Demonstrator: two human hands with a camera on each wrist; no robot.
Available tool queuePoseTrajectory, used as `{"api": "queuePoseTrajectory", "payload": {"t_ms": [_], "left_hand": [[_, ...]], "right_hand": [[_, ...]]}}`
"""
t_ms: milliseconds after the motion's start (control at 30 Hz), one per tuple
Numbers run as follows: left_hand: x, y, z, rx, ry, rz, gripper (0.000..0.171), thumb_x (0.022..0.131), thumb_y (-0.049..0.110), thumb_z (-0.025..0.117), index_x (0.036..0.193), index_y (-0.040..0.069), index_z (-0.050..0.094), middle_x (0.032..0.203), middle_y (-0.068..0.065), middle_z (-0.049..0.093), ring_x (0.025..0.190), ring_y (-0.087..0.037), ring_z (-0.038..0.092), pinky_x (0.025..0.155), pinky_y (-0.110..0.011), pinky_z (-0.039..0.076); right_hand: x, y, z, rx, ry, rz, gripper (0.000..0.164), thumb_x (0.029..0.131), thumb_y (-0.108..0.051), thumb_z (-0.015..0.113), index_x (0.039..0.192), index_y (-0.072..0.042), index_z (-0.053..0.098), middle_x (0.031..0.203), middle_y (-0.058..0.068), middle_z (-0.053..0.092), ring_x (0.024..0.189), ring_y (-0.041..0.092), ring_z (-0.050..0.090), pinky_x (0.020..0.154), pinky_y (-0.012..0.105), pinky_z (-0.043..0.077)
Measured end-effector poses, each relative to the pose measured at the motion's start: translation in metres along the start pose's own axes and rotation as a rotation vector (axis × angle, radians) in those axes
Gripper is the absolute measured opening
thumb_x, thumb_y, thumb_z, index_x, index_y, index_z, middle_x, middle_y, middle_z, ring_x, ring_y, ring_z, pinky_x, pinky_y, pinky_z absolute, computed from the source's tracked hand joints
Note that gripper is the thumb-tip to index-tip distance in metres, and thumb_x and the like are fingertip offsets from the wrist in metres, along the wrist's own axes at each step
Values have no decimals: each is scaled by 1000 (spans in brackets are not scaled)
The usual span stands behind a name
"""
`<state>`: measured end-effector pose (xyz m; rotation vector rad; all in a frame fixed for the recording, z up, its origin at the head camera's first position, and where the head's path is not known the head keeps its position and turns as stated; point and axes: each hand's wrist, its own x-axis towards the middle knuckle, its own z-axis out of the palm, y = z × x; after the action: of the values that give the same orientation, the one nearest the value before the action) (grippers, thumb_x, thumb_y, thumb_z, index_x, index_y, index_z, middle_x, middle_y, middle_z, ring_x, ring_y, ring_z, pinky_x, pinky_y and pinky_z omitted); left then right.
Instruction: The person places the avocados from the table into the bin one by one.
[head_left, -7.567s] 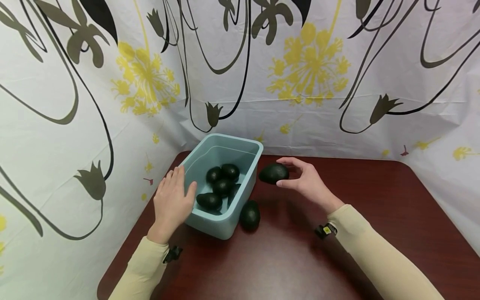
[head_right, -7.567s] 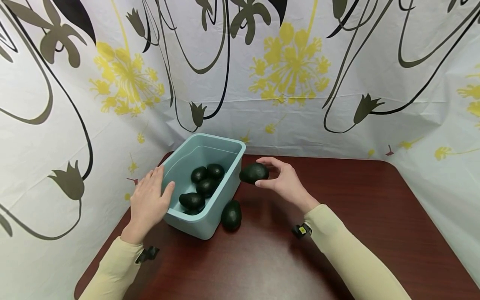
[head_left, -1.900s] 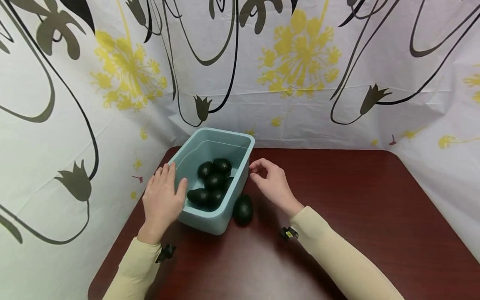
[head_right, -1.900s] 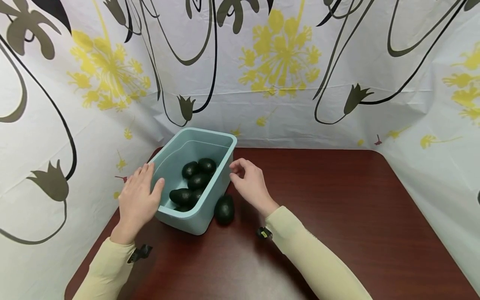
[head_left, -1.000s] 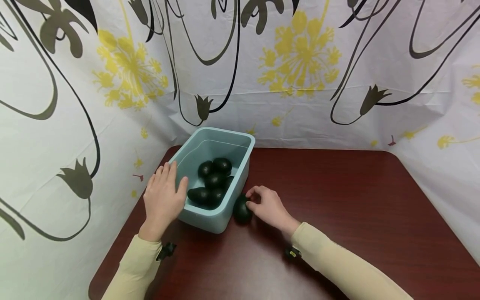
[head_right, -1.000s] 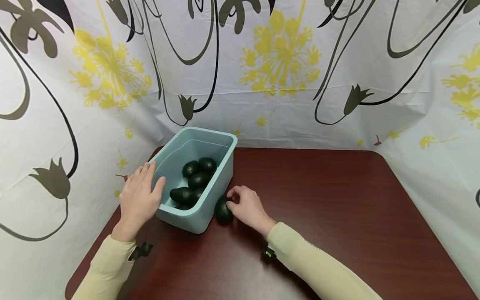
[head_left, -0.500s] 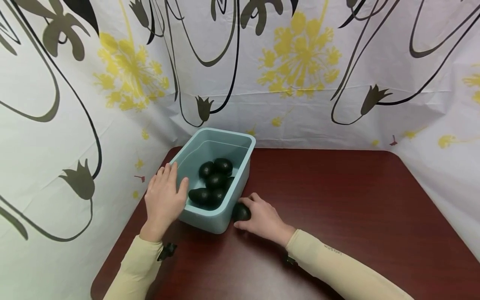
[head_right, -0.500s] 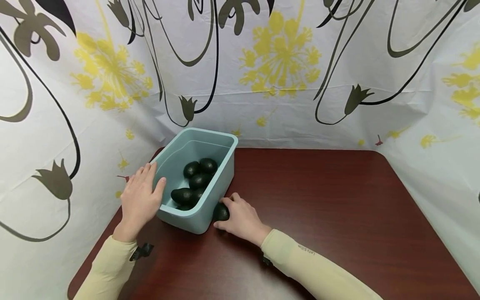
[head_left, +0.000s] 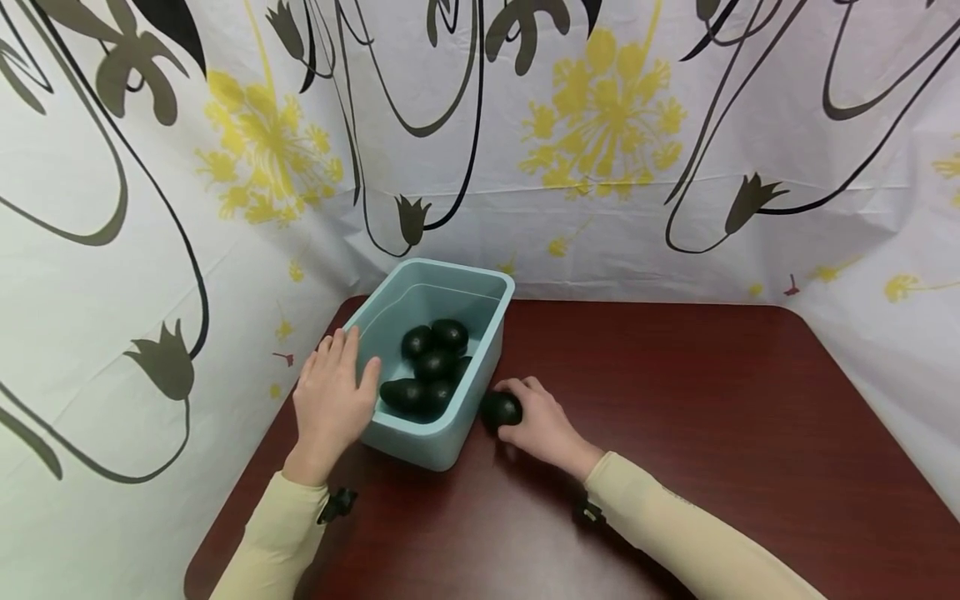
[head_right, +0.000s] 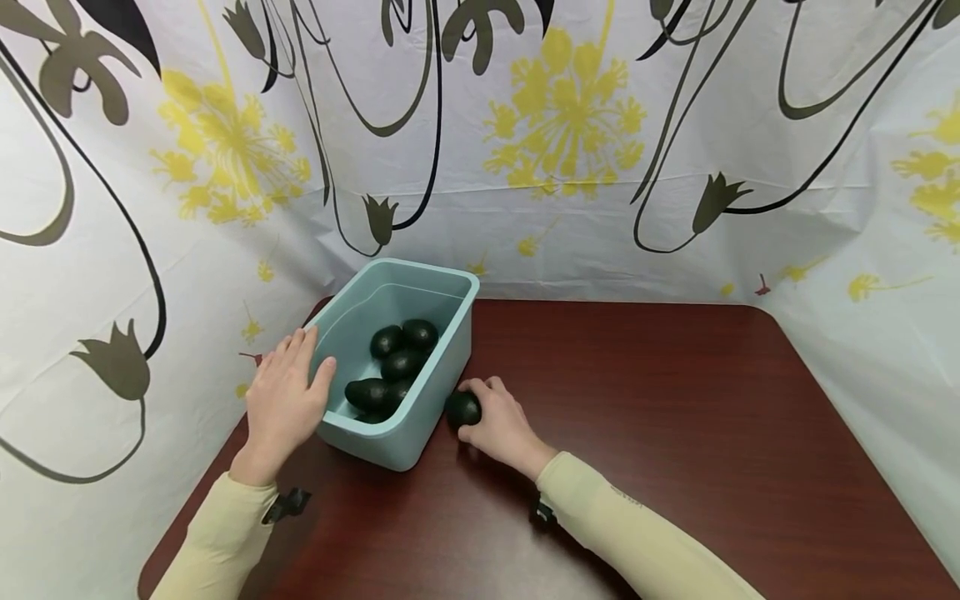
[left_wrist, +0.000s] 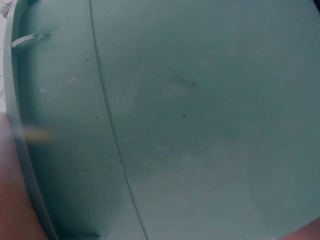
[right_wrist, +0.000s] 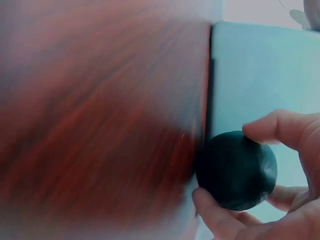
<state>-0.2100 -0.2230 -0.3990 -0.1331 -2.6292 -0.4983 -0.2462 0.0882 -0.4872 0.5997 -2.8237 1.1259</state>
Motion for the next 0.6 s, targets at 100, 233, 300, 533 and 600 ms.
{"api": "queuePoseTrajectory", "payload": {"t_ms": [100,233,300,533,600], "left_hand": [[0,0,-1,1,5,3,64,105,42,45,154,2,39,156,-24,38,144,-43,31,117,-60,20],[0,0,0,-2,8,5,64,105,43,44,154,2,39,155,-24,38,144,-43,31,116,-60,21],[0,0,1,-3,8,6,65,105,44,44,154,2,39,155,-24,38,144,-43,31,117,-60,21],[0,0,0,6,1,4,65,105,44,44,154,2,39,155,-24,38,144,-43,31,116,-61,21],[0,0,0,6,-1,2,65,105,44,43,154,2,39,156,-24,37,144,-42,31,116,-60,21]], "right_hand": [[3,7,-2,25,7,16,58,76,-19,86,130,-24,64,111,3,52,95,24,59,80,40,54],[6,13,-4,48,13,23,60,75,-23,89,130,-23,66,110,3,52,97,25,59,82,41,55],[6,15,-4,62,20,30,61,75,-23,90,131,-21,65,113,2,54,99,25,60,82,41,55],[8,23,-11,138,63,59,62,74,-23,91,129,-19,61,123,0,60,104,21,61,84,40,56],[9,25,-15,163,71,55,62,75,-24,90,129,-21,61,125,-1,61,104,21,61,84,39,55]]}}
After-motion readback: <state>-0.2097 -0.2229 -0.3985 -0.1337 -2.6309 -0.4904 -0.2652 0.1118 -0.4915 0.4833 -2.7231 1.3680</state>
